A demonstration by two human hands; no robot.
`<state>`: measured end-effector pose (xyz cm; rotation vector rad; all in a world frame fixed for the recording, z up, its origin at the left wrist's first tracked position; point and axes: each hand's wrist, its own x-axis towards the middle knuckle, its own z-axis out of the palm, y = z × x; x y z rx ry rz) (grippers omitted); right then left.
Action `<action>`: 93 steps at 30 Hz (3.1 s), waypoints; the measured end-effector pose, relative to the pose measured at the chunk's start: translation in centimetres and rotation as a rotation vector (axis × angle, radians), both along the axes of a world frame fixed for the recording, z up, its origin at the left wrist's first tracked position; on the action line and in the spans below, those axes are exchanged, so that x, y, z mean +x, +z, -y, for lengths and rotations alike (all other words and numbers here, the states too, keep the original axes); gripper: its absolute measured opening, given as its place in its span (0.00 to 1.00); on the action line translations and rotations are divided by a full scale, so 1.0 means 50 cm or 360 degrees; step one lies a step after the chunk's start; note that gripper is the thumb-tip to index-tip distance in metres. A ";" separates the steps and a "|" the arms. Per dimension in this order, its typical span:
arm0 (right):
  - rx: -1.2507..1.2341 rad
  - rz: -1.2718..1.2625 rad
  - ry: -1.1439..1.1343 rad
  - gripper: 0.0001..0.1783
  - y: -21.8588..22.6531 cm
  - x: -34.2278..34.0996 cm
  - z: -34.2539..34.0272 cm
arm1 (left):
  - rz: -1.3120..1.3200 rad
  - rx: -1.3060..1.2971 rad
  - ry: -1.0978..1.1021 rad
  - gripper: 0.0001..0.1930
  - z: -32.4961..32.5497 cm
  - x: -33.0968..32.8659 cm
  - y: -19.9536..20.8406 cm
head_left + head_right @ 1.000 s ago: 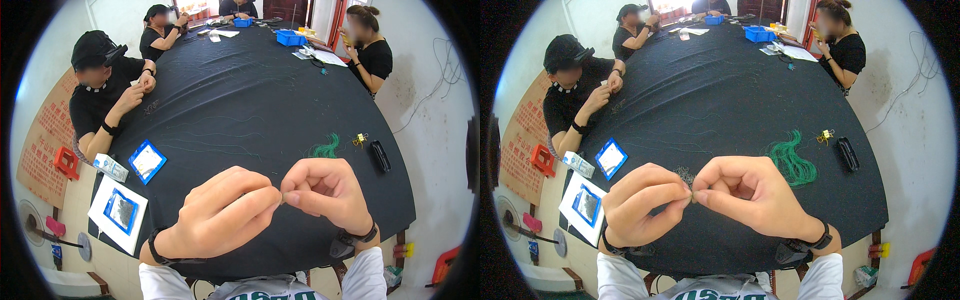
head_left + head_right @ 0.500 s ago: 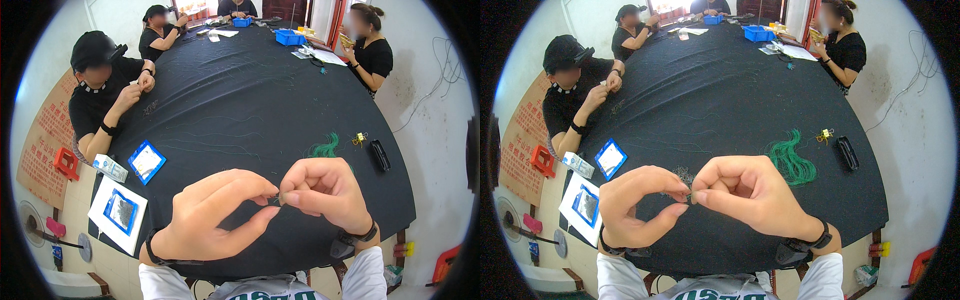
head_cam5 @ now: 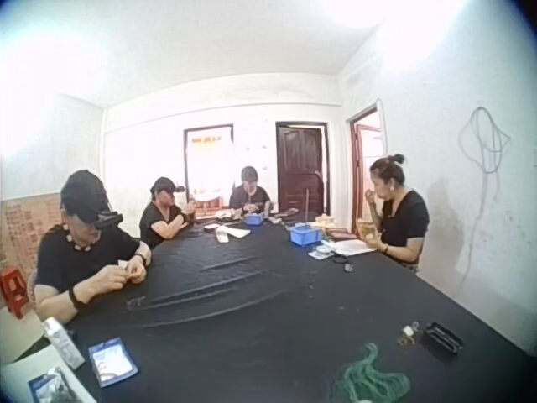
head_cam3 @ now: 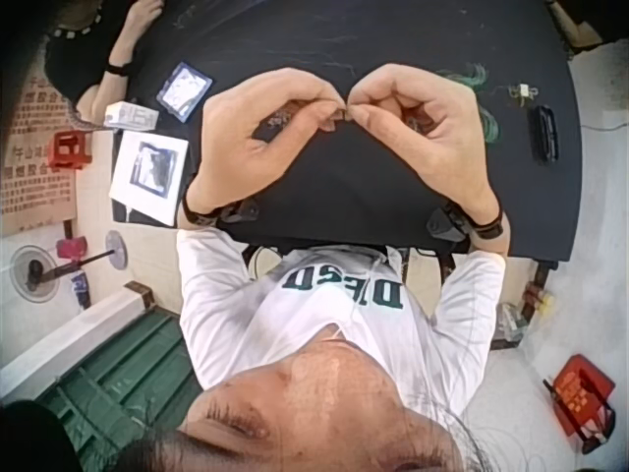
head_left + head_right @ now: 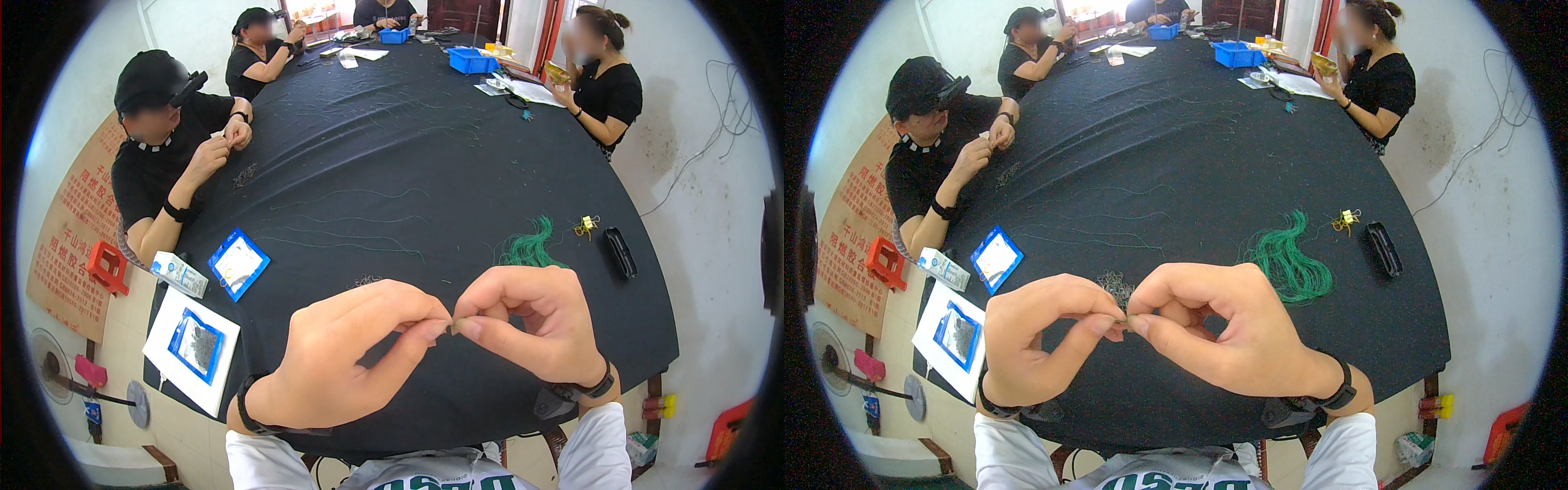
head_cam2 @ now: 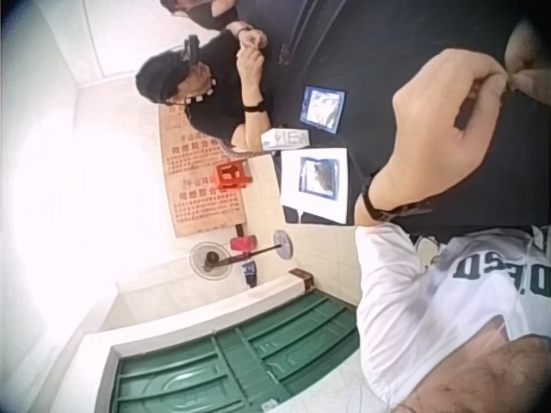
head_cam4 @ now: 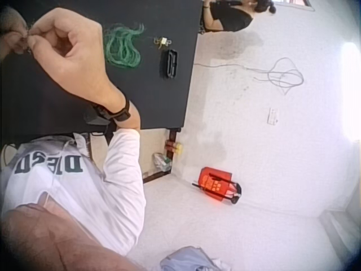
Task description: The person assembles fishing tackle by hand by picking up small metal hooks from a pile and threading them onto a thin green line, repeating the process with multiple hooks while seated at a table.
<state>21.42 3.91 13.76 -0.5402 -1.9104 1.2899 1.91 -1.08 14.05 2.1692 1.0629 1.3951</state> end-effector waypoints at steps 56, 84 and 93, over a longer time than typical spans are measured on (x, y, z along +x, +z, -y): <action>-0.0185 0.0439 -0.0204 0.09 -0.024 0.102 -0.230 | 0.1174 0.0140 0.0608 0.12 -0.061 -0.283 0.045; 0.1958 0.0404 -0.0721 0.12 -0.022 -0.021 -0.029 | 0.0916 -0.1180 -0.0224 0.05 -0.049 -0.007 -0.016; 0.2073 0.0402 -0.0780 0.14 -0.024 -0.023 -0.027 | 0.0958 -0.1149 -0.0230 0.06 -0.049 -0.008 -0.021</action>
